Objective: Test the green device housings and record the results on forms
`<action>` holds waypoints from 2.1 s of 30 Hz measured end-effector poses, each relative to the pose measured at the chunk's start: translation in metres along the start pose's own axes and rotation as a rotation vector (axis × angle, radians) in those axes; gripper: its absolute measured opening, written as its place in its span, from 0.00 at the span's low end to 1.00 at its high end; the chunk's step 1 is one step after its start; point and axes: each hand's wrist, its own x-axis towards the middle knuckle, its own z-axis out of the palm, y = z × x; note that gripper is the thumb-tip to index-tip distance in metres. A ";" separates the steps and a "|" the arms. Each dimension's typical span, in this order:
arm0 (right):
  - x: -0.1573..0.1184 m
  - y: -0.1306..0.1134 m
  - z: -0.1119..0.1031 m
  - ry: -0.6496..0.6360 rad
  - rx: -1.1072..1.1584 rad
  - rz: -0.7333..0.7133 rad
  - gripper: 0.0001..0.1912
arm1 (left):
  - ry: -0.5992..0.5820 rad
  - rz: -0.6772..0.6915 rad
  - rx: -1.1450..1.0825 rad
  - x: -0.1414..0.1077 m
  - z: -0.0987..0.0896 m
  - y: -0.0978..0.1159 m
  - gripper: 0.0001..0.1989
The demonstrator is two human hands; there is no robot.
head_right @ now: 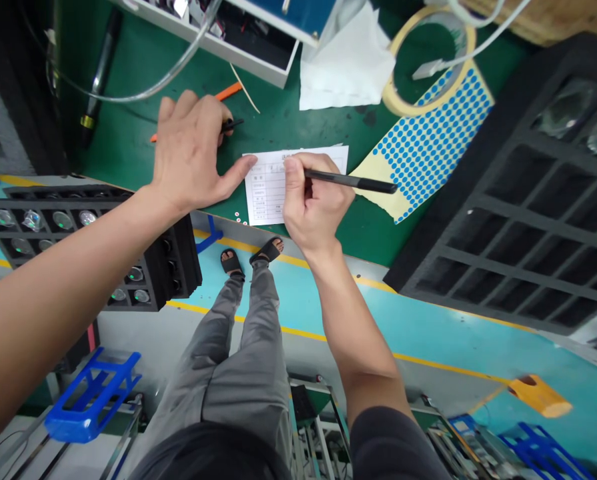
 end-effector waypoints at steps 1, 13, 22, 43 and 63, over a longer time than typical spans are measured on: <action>0.000 -0.001 0.000 0.005 -0.006 -0.009 0.15 | 0.001 -0.002 0.004 0.000 0.000 0.000 0.17; -0.001 0.004 0.001 0.017 0.004 -0.001 0.16 | 0.008 -0.001 -0.054 0.000 0.004 -0.004 0.17; -0.003 0.006 -0.001 -0.038 -0.025 0.032 0.17 | 0.001 -0.012 -0.064 0.000 0.003 -0.002 0.19; -0.001 -0.004 -0.003 -0.069 0.005 0.016 0.17 | -0.042 -0.037 -0.040 0.001 -0.002 0.002 0.17; -0.010 -0.004 -0.010 0.007 0.031 0.030 0.18 | -0.044 -0.058 -0.024 0.002 0.006 -0.003 0.20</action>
